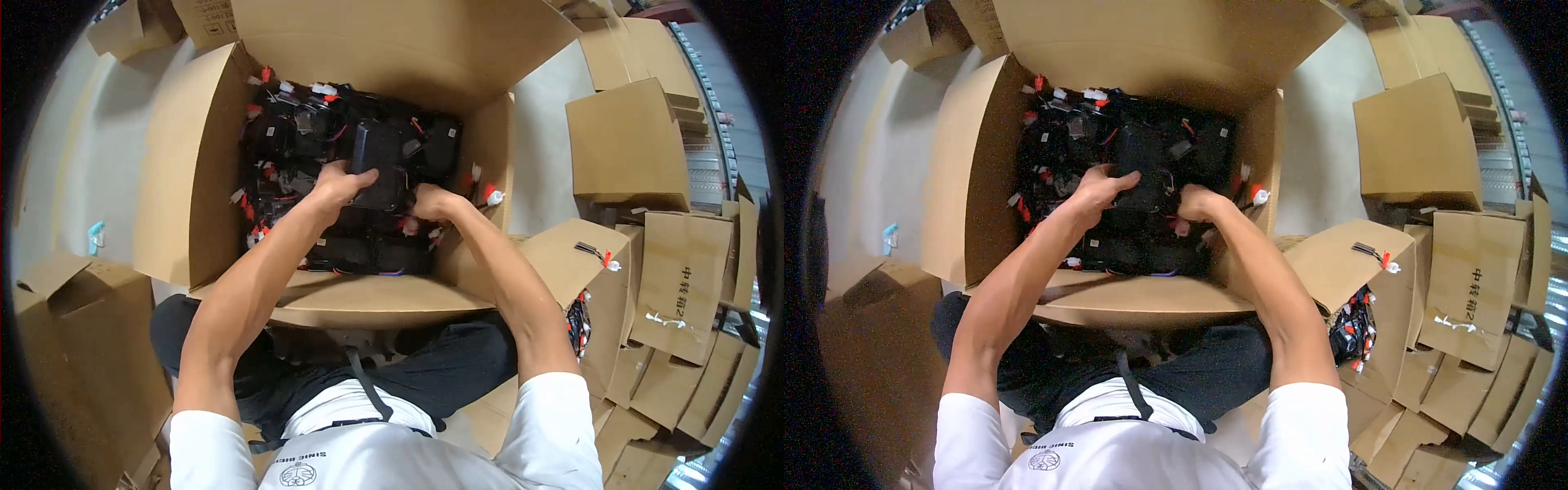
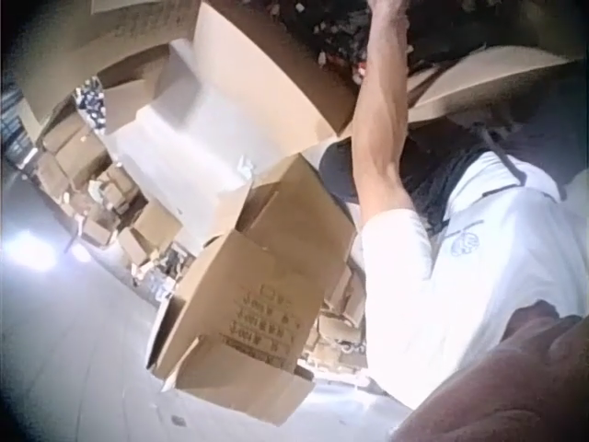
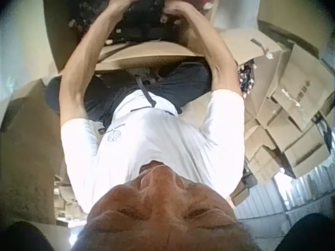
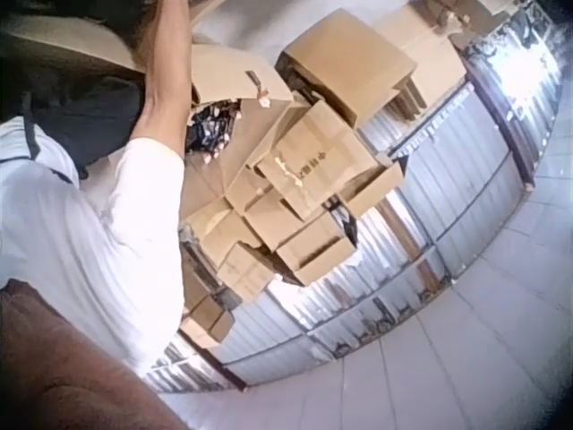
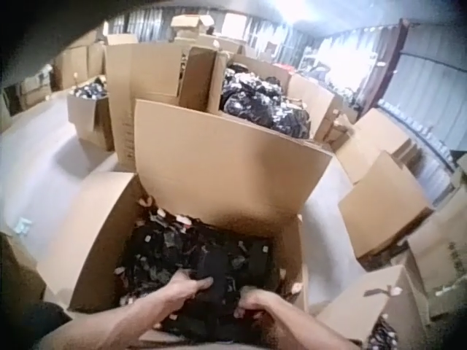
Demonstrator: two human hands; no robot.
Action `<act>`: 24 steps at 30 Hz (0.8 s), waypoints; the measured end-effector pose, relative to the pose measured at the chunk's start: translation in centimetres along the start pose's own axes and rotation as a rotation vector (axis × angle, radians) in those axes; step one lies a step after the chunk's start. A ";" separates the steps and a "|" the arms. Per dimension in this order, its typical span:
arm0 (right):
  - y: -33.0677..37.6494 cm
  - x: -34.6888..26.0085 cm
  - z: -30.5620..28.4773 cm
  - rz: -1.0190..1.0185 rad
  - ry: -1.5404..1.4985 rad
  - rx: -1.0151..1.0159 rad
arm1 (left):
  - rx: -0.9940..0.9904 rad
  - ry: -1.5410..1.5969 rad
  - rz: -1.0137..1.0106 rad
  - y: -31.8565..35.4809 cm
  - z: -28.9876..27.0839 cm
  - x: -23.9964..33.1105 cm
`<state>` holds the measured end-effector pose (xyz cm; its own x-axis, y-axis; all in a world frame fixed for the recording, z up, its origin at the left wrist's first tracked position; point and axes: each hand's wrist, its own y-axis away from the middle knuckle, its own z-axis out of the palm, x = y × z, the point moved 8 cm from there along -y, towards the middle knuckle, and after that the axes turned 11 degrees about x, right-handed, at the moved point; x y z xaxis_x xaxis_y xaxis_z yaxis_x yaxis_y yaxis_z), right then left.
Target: The person sorts and inspects electronic modules with wiring by hand, taking them from cardboard boxes.
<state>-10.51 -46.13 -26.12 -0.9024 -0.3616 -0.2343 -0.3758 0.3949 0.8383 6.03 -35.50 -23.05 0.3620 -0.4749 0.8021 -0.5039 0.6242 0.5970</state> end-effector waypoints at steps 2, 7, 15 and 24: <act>-0.6 0.4 -2.6 -0.126 0.579 0.209 | -0.022 0.026 -0.035 0.4 0.6 -0.4; 5.5 -3.0 -8.1 -0.344 0.870 0.521 | -0.102 0.106 -0.178 -0.3 0.6 -3.1; 13.9 -1.4 -13.3 -0.440 1.242 0.745 | -0.596 0.267 -0.206 2.1 13.6 -3.4; 19.3 0.1 -10.2 -0.818 1.136 0.936 | -0.556 -0.017 -0.347 -2.2 14.5 -11.2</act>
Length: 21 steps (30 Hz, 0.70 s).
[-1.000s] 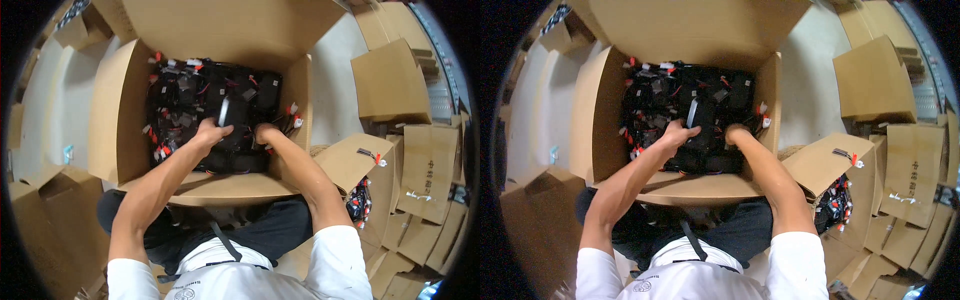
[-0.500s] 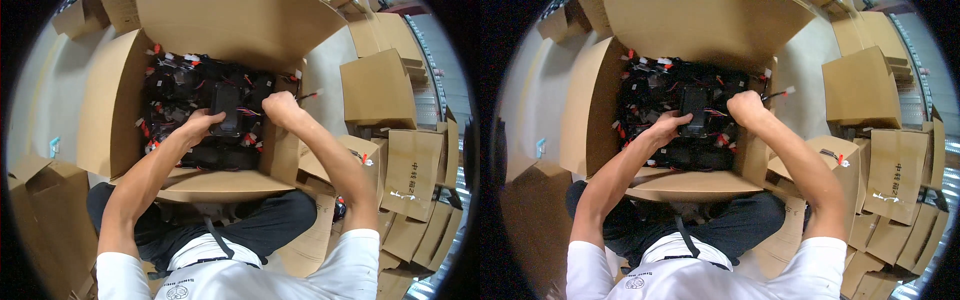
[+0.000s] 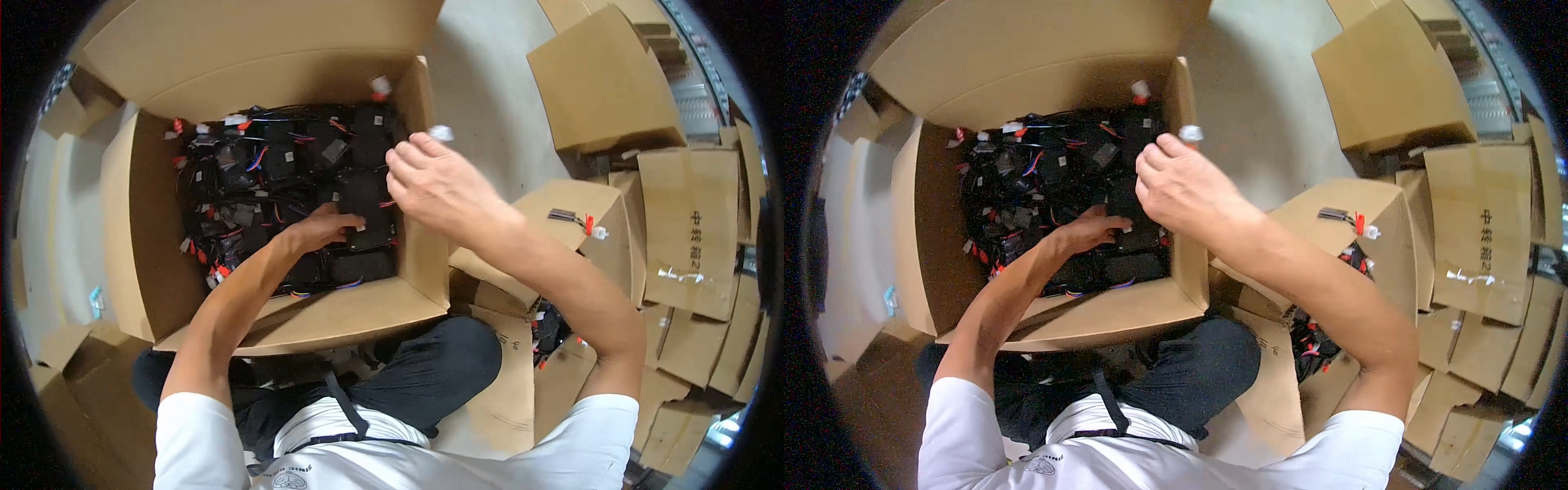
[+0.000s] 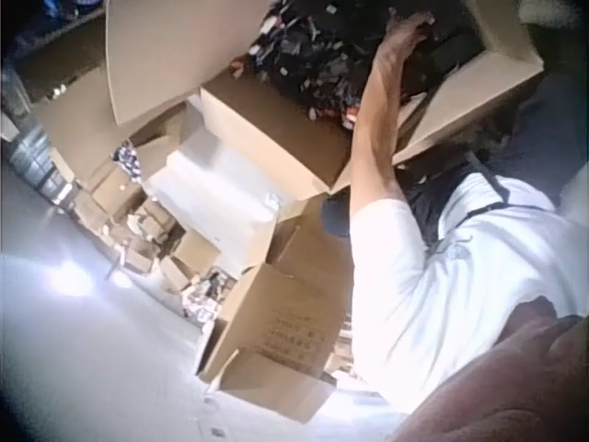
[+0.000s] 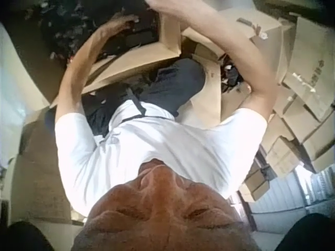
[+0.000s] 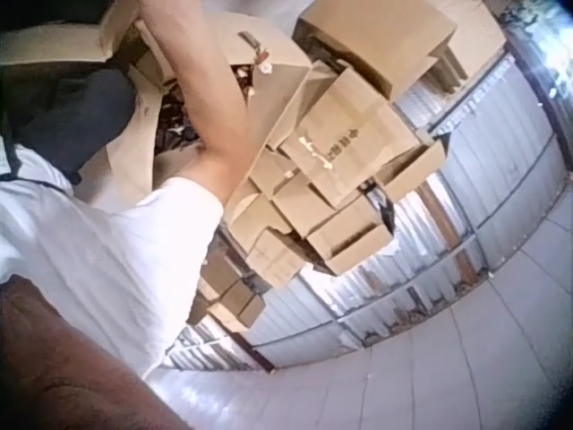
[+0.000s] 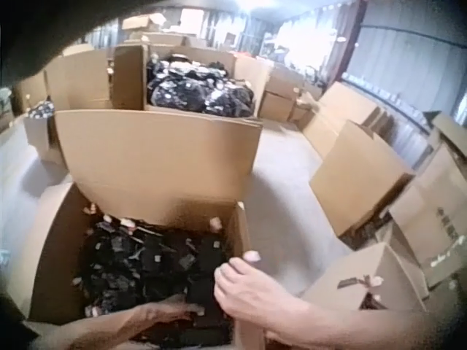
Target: The person sorts and inspects electronic modules with wiring by hand, taking them from cardboard boxes.
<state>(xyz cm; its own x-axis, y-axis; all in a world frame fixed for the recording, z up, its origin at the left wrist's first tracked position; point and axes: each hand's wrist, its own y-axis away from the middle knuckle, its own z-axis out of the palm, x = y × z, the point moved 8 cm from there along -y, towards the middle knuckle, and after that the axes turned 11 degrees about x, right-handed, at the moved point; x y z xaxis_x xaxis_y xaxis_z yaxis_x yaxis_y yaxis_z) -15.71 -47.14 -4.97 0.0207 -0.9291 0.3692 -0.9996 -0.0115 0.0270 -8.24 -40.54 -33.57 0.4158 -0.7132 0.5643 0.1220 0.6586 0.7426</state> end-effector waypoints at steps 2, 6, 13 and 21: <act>3.0 2.2 -2.8 0.096 -0.064 0.148 | -0.004 -0.055 0.032 1.5 0.9 1.1; 11.8 6.5 -7.1 0.517 -0.203 0.304 | 0.138 -0.212 0.019 1.5 0.3 0.9; 32.4 3.4 -6.9 1.002 -0.176 0.155 | 0.532 -0.407 0.224 0.5 -0.2 -1.7; 51.7 -6.2 -0.5 1.584 -0.512 -0.012 | 0.669 -0.226 0.148 -1.1 -0.5 -3.7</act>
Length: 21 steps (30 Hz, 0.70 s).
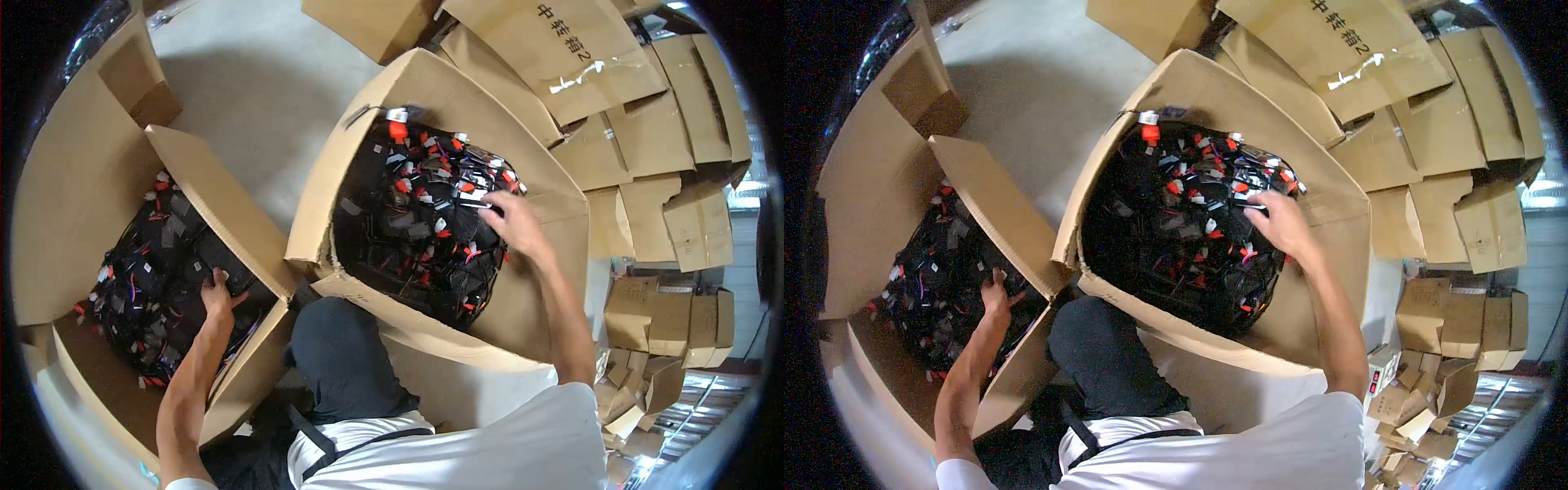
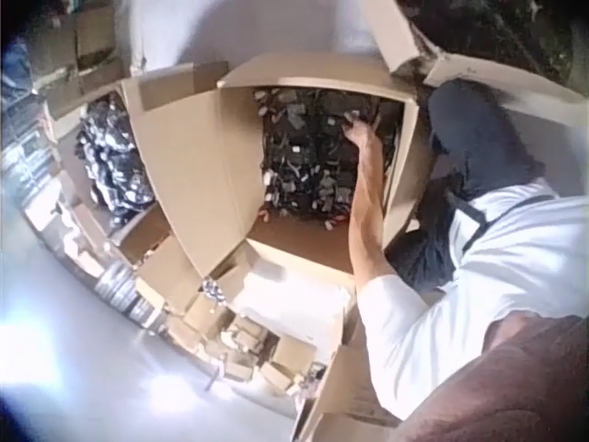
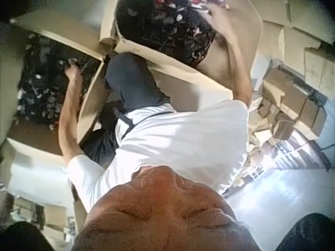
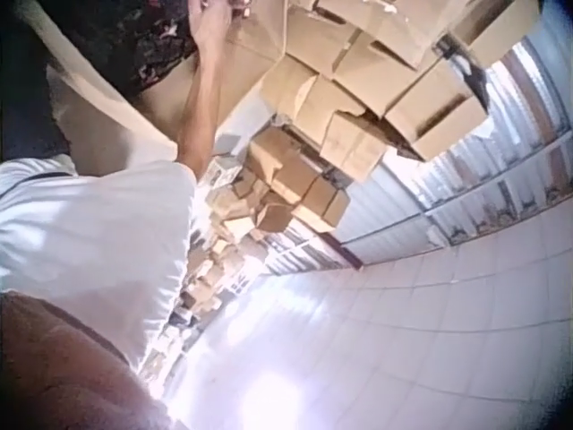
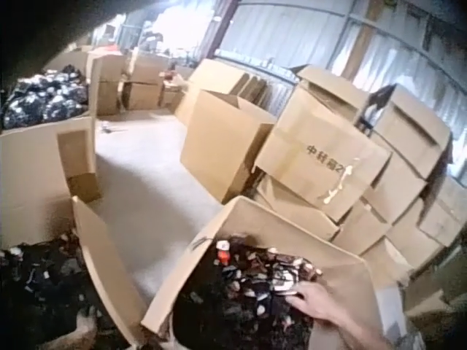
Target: The person sorts and inspects electronic modules with wiring by hand, taking them from cardboard boxes.
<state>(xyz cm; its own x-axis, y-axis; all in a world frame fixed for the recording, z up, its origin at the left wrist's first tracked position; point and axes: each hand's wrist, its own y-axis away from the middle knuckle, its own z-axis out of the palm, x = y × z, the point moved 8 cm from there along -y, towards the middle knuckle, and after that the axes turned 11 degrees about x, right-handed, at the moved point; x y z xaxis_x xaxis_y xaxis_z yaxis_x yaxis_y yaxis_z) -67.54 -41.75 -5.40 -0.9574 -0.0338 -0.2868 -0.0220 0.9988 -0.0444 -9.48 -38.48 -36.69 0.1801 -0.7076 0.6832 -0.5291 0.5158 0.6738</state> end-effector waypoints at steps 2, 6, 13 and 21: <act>2.9 5.7 6.2 0.221 -0.006 -0.290 | -0.043 -0.046 0.159 -0.8 0.0 0.1; 7.9 14.8 13.5 0.487 -0.013 -0.209 | -0.197 -0.455 0.241 0.4 0.5 2.8; 4.3 7.3 13.1 0.509 0.172 0.392 | -0.074 -0.450 0.206 2.9 -7.3 6.3; -0.2 4.4 12.0 0.234 -0.034 0.427 | -0.237 -0.270 0.378 14.0 -8.6 12.1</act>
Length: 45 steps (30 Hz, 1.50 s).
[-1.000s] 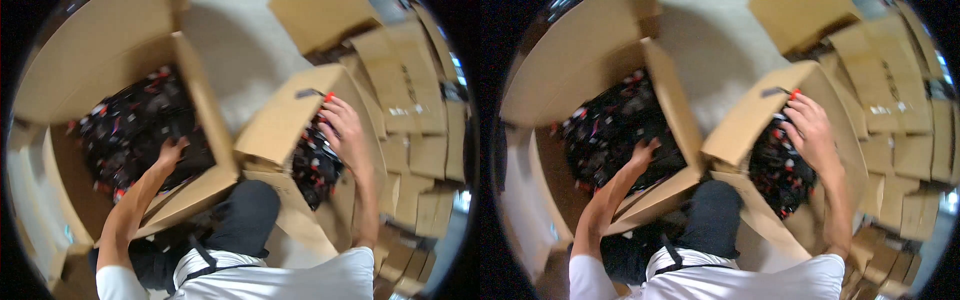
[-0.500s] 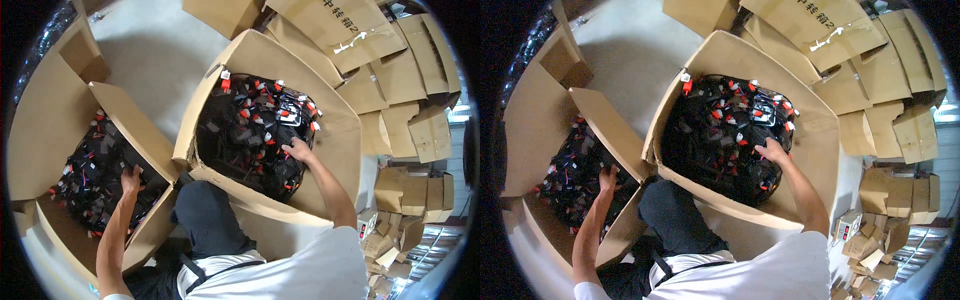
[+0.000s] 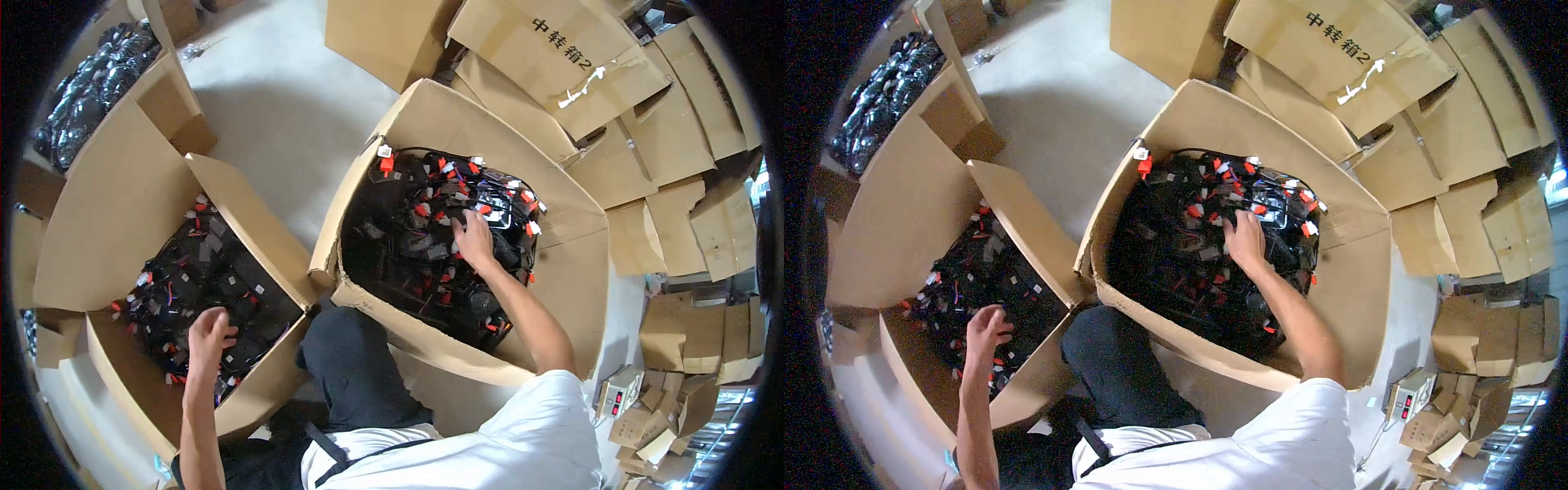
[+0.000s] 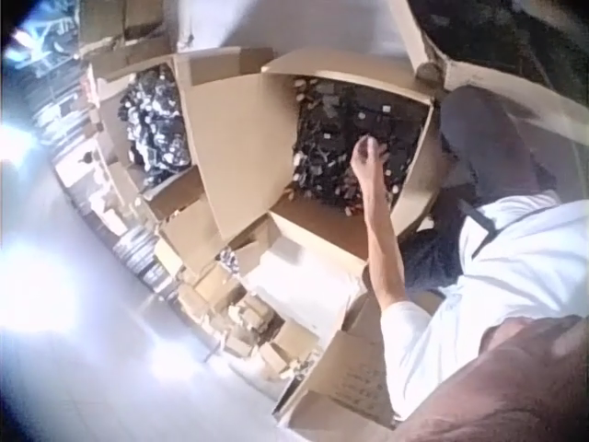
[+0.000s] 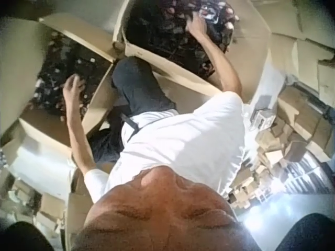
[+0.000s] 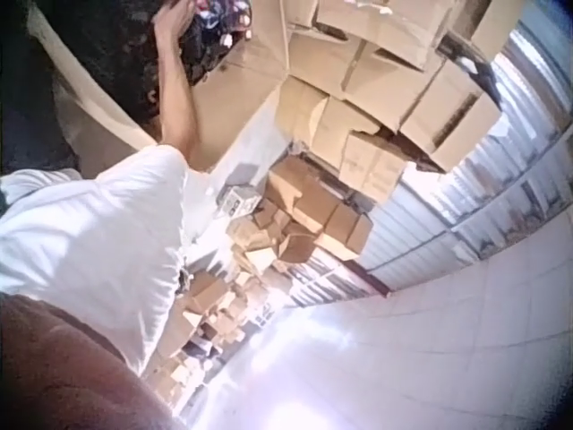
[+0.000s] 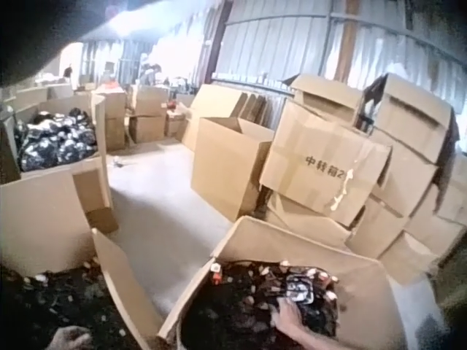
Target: The person sorts and inspects electronic modules with wiring by hand, taking them from cardboard boxes.
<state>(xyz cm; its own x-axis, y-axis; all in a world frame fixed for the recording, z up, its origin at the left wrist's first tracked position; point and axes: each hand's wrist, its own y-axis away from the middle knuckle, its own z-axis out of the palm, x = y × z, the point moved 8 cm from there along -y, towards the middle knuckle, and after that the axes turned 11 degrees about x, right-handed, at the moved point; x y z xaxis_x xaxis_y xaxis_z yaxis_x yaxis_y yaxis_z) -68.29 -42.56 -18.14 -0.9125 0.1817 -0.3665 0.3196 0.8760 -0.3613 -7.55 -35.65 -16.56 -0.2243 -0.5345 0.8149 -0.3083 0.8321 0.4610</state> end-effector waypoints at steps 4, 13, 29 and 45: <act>-2.9 -7.4 7.2 0.054 -0.254 -0.268 | 0.006 -0.028 0.242 6.2 -0.8 2.3; -11.6 -3.8 16.5 0.320 0.157 -0.436 | 0.303 -0.465 0.782 11.8 3.5 5.9; -11.0 -10.4 15.1 0.079 -0.673 -0.785 | 0.396 -0.491 0.781 11.6 2.9 6.2; -10.9 -13.5 15.6 -0.412 -0.372 -0.421 | 0.496 -0.538 0.859 12.7 3.2 6.1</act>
<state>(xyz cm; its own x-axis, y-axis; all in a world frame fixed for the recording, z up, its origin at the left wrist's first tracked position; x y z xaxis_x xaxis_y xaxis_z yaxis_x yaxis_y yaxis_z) -55.49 -61.50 -22.63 -0.7659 -0.3020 -0.5676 -0.2288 0.9531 -0.1984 -15.82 -28.88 -6.85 -0.8713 0.0930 0.4819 -0.1662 0.8679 -0.4680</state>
